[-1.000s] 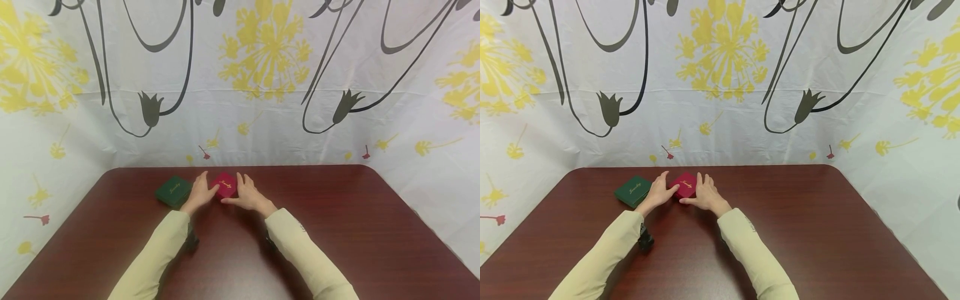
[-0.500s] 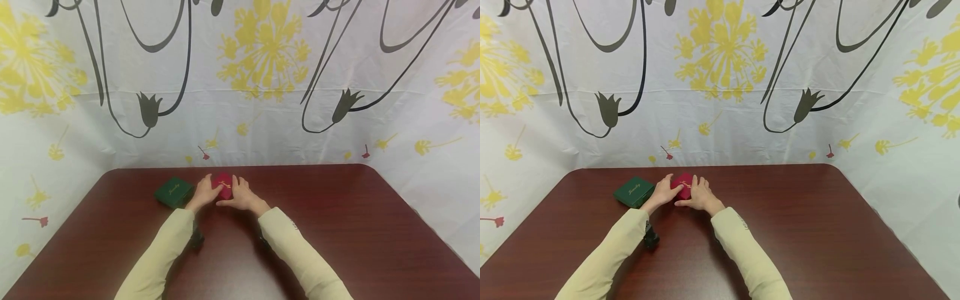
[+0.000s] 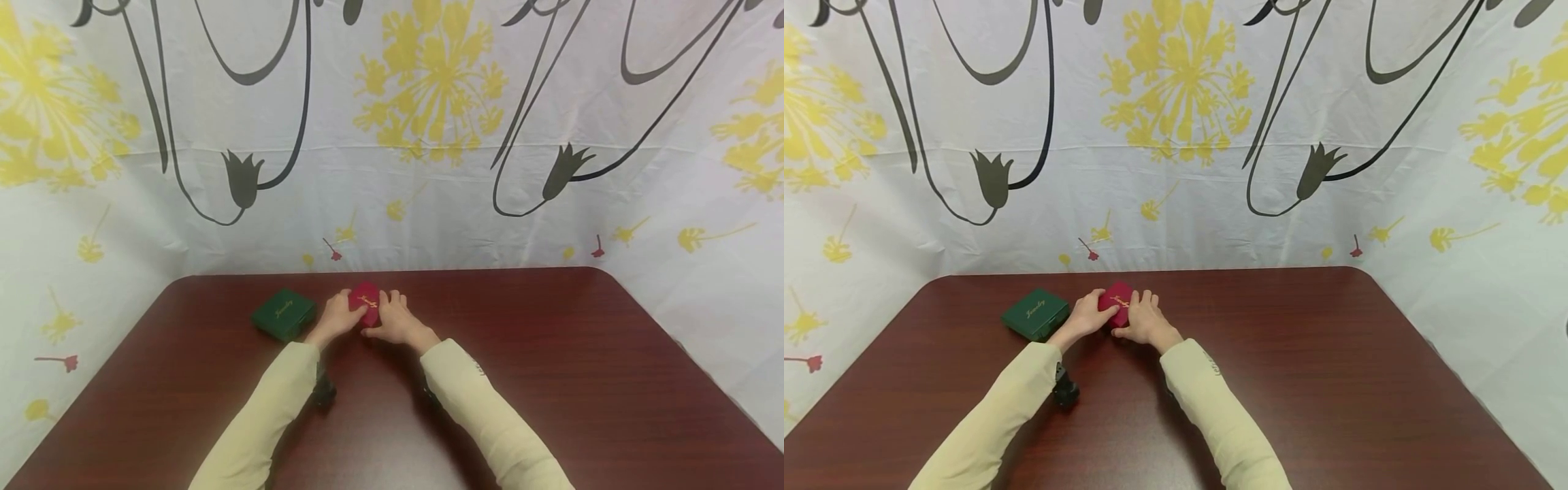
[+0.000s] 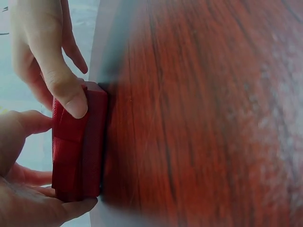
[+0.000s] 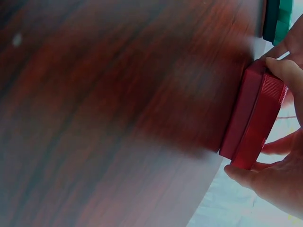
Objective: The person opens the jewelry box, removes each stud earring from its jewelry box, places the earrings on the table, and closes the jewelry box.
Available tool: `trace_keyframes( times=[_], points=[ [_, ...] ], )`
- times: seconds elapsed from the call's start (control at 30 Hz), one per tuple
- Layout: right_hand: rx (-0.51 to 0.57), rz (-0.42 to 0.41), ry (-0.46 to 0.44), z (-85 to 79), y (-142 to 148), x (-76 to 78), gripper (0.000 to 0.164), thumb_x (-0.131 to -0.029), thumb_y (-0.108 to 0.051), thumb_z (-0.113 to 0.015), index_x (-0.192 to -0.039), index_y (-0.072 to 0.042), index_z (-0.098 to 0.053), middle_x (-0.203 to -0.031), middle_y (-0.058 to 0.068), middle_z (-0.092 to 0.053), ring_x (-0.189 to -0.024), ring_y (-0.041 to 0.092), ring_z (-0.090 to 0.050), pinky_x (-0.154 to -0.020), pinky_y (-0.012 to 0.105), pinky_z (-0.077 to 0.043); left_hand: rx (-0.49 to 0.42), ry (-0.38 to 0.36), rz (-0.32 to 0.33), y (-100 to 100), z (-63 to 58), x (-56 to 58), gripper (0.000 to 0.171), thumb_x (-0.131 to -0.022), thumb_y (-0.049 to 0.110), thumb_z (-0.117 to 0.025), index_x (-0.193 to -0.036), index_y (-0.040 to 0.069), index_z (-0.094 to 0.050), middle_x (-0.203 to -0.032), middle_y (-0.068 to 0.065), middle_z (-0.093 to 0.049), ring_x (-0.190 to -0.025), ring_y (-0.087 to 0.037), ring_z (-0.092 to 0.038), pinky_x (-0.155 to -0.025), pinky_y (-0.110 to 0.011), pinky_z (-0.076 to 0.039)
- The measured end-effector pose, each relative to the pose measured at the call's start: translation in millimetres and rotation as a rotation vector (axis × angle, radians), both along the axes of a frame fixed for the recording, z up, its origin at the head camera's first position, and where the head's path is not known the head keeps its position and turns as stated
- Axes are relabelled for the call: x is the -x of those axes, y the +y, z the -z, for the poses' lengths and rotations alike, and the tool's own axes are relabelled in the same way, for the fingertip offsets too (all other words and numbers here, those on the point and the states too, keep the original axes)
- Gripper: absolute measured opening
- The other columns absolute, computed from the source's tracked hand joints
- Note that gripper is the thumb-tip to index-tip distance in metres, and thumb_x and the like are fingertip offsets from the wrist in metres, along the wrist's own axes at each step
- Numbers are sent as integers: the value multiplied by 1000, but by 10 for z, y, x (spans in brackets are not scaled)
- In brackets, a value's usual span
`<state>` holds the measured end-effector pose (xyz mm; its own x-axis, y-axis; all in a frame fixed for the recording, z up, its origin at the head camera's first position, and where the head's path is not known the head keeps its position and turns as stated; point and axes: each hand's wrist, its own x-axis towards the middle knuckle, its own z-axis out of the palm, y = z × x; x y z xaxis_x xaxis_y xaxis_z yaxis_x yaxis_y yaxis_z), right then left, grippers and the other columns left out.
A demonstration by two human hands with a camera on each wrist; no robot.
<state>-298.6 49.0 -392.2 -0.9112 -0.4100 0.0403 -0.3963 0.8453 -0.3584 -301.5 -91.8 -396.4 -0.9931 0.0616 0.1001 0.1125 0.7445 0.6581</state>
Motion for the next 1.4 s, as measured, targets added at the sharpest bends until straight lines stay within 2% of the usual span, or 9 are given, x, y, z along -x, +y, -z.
trace_keyframes(
  times=[0.37,0.93,1.27,1.4],
  points=[
    [3,8,-27,-1,61,-1,90,-69,-41,-73,-132,7,-29,-113,21,-37,-103,32,-35,-83,39,-44,3,-35,59,9,-31,-23,50,-82,22,-62,-120,-6,-44,-107,-21,-56,-93,-31,-54,-84,-42,-45],
    [-70,-98,-44,-53,279,-22,92,-68,-38,-73,-133,7,-28,-117,20,-39,-102,30,-43,-88,39,-42,3,-109,119,20,-51,-131,61,-79,22,-64,-128,-4,-38,-117,-20,-52,-101,-32,-51,-88,-44,-43],
    [-83,-120,-98,-88,401,-110,92,-67,-38,-75,-135,3,-29,-116,17,-40,-101,26,-45,-84,37,-45,8,-111,220,-1,-74,-201,69,-77,23,-67,-133,0,-33,-123,-18,-47,-107,-31,-47,-89,-44,-41],
    [-91,-138,-116,-107,443,-162,93,-67,-38,-75,-136,1,-27,-118,16,-39,-100,24,-45,-84,35,-45,48,-123,260,-3,-84,-227,70,-77,26,-67,-133,1,-34,-126,-17,-45,-110,-30,-45,-91,-45,-39]
  ],
)
